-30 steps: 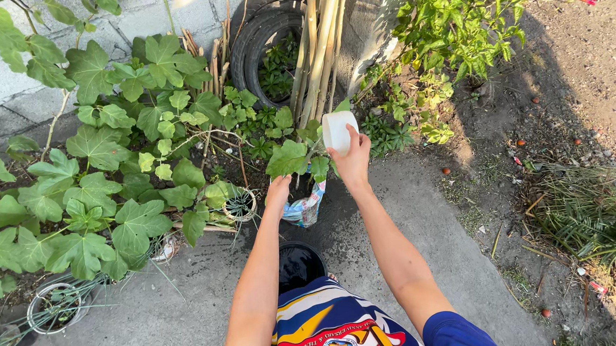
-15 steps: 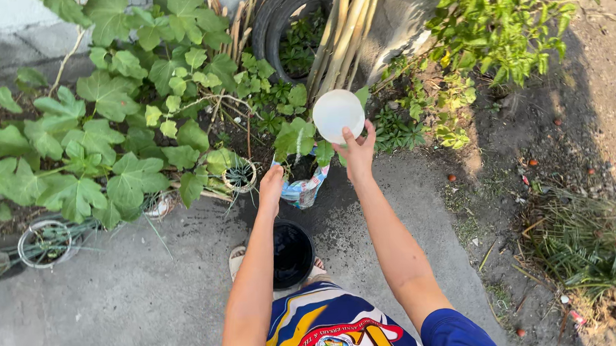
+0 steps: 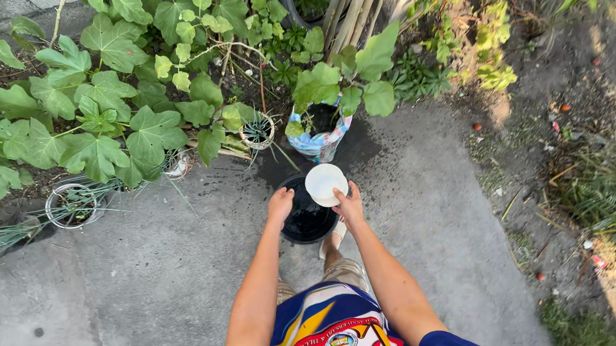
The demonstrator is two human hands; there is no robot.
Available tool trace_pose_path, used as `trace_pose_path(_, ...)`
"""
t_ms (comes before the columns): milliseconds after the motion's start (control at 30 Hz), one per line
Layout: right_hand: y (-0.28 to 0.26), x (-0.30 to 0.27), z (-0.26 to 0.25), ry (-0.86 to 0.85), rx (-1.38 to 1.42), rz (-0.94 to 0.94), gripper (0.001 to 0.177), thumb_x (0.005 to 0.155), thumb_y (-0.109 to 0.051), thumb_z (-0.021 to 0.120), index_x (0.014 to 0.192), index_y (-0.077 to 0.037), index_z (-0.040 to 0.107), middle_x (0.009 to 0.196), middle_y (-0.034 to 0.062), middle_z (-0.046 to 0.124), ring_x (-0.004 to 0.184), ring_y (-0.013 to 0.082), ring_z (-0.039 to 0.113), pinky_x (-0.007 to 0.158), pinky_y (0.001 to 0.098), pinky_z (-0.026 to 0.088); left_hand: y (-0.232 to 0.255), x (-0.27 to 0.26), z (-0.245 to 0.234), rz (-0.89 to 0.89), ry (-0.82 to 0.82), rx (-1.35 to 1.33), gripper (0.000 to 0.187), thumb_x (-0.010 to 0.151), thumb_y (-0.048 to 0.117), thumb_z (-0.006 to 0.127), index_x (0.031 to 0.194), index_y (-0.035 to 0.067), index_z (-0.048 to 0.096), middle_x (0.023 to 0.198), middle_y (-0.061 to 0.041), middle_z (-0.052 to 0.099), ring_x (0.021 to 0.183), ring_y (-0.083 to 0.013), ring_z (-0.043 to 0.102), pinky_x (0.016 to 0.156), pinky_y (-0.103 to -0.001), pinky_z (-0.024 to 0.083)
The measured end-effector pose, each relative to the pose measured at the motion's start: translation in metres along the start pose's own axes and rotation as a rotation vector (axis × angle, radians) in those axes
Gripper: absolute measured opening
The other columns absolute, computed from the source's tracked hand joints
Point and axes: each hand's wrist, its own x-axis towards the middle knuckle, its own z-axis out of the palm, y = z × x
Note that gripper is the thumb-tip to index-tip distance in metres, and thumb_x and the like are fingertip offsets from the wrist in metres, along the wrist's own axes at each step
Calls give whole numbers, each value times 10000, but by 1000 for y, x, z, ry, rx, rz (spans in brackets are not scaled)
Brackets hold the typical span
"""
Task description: The person scoops water from a black bucket using a white plastic bowl and pours it onto several plants growing in plastic bags and pots outdoors.
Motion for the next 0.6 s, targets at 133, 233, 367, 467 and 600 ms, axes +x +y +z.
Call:
trace_pose_path(133,52,-14,16,147,-231,1,898,790,-368,816,1547,-208,360,1311,103,676,1089,254,699,816,470,603,-46,14,-15,98,-81,262,641,938,424,657,1423,11,580,1416,-216,631,1335,-328,600,1120,-382,455)
trace_pose_path(233,91,-10,17,244,-587,-171,861,771,-409,875,1508,-201,480,1309,175,686,1147,322,693,946,442,562,-89,25,-20,111,-127,336,652,933,415,654,1444,23,549,1431,-222,593,1332,-361,571,1113,-406,441)
trace_pose_path(367,137,21,22,203,-848,-319,891,748,-450,880,1499,-189,479,1276,229,678,1154,428,670,998,481,542,-138,49,-8,187,-112,368,659,924,391,662,1441,-1,544,1431,-248,584,1339,-377,564,1126,-415,436)
trace_pose_path(467,157,53,33,187,-984,-330,943,709,-436,904,1502,-196,452,1251,274,621,1153,441,631,995,501,531,-178,79,12,216,-128,433,666,924,388,661,1447,-3,529,1467,-244,548,1371,-374,521,1150,-411,400)
trace_pose_path(600,182,100,52,134,-1124,-394,967,701,-390,907,1514,-215,413,1328,291,514,1189,473,563,985,514,533,-215,142,45,329,-135,415,660,930,362,653,1444,-25,508,1519,-230,500,1427,-358,458,1177,-407,354)
